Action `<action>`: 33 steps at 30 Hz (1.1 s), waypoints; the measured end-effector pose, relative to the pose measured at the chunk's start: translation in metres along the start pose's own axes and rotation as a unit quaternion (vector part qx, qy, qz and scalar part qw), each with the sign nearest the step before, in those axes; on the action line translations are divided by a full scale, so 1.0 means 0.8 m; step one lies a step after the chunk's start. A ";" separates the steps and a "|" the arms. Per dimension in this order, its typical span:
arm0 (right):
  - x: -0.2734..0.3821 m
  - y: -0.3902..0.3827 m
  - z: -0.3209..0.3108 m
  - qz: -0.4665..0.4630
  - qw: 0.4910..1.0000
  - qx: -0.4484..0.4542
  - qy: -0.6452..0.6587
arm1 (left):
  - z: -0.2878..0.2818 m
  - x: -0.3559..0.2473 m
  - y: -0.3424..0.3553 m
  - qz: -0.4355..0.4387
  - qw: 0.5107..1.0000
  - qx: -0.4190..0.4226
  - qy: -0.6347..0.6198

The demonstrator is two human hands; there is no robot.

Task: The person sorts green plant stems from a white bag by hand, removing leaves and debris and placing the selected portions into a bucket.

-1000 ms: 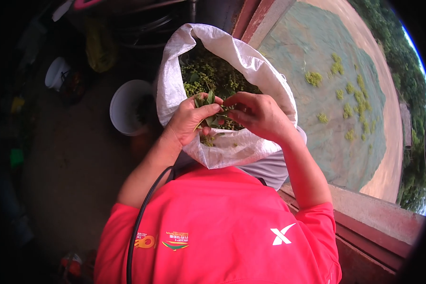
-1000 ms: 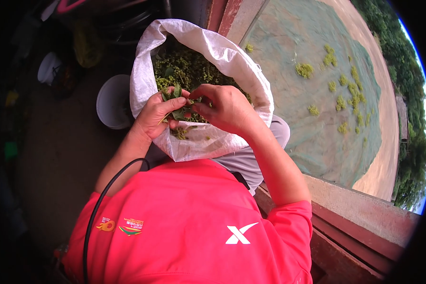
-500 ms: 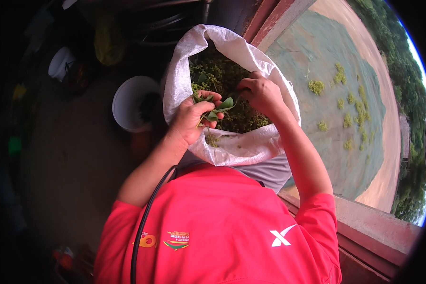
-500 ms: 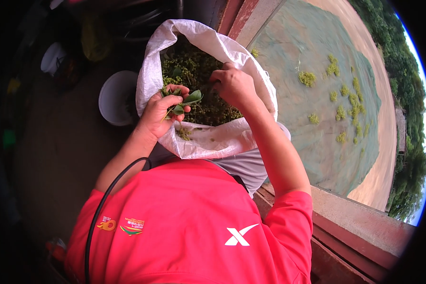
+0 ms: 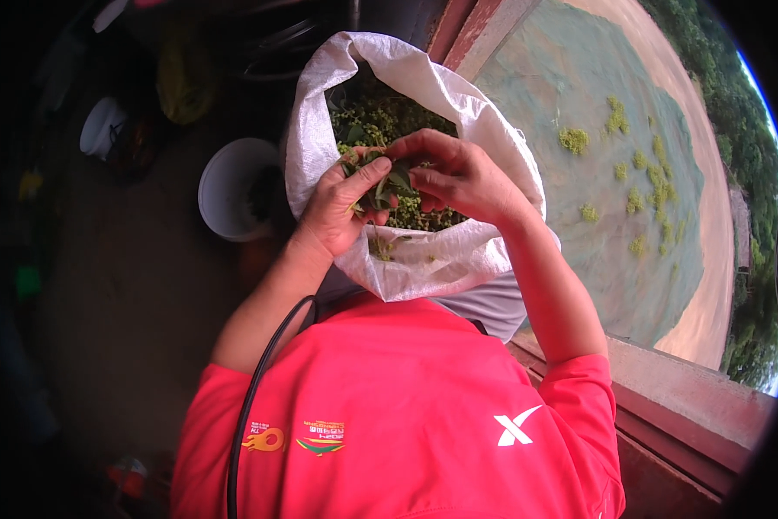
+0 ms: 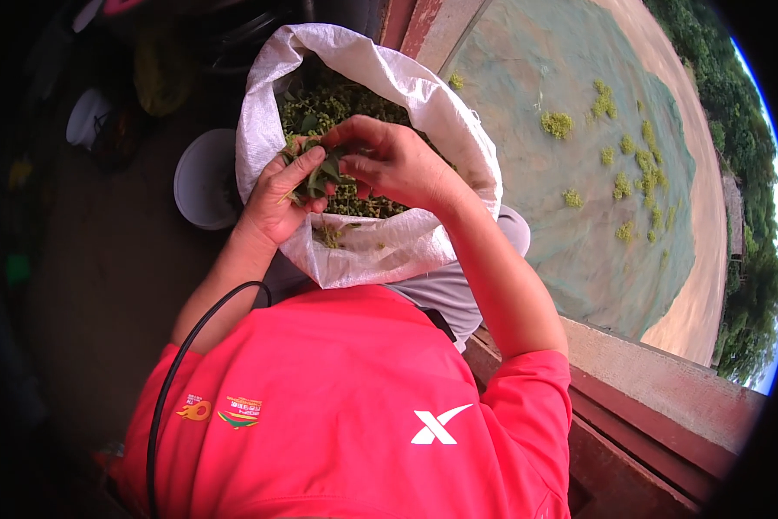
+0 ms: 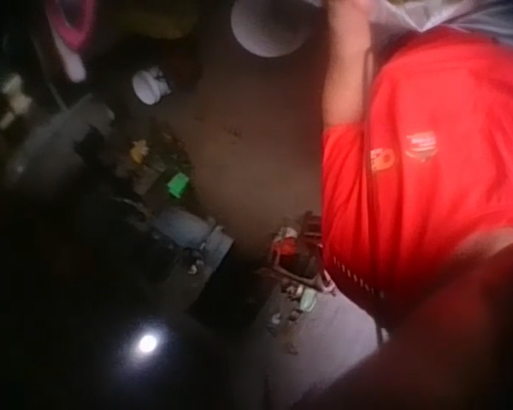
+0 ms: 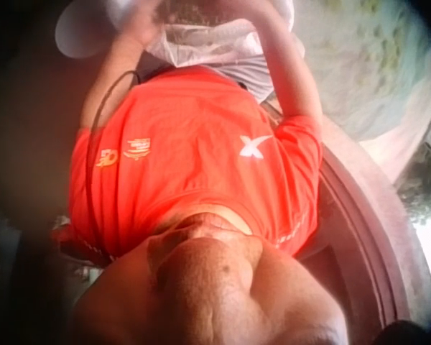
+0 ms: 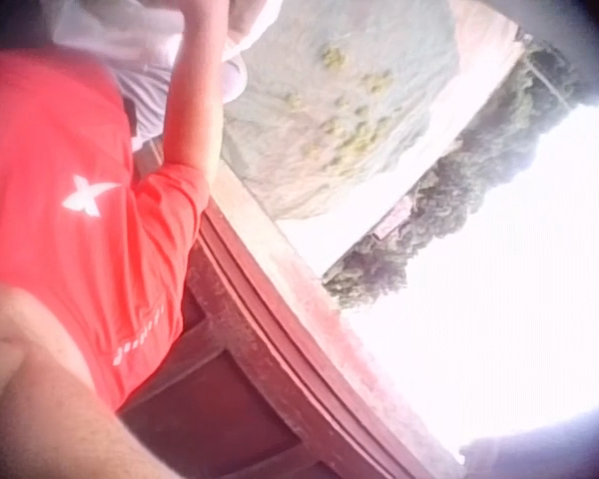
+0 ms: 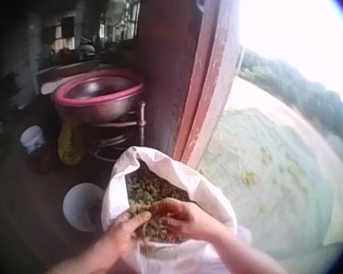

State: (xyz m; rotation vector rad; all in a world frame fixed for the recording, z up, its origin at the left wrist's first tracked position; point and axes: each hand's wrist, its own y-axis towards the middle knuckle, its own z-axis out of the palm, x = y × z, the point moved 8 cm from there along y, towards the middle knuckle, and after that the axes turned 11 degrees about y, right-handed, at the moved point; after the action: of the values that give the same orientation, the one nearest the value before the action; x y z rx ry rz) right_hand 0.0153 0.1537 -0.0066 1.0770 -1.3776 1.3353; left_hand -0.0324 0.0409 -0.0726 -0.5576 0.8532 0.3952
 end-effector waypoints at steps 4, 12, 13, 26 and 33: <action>-0.015 0.002 -0.072 -0.025 0.971 -0.183 -0.154 | -0.019 0.006 0.002 0.004 0.998 -0.058 -0.029; -0.083 0.024 -0.042 0.097 0.801 -0.149 -0.572 | -0.019 0.010 0.005 0.025 0.998 -0.040 -0.046; -0.081 0.027 -0.041 0.081 0.809 -0.167 -0.557 | -0.021 0.011 0.005 0.022 0.998 -0.045 -0.046; -0.038 -0.017 -0.093 0.056 0.972 -0.192 -0.123 | -0.021 0.013 0.001 0.007 0.998 -0.063 -0.027; -0.026 -0.022 -0.071 0.009 0.987 -0.161 -0.005 | 0.012 0.001 -0.008 0.010 0.998 0.056 0.034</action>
State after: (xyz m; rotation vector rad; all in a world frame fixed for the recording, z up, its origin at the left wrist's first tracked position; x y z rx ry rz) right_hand 0.0386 0.2096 -0.0231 0.8542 -1.5502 1.0729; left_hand -0.0230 0.0413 -0.0661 -0.4598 0.9405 0.3465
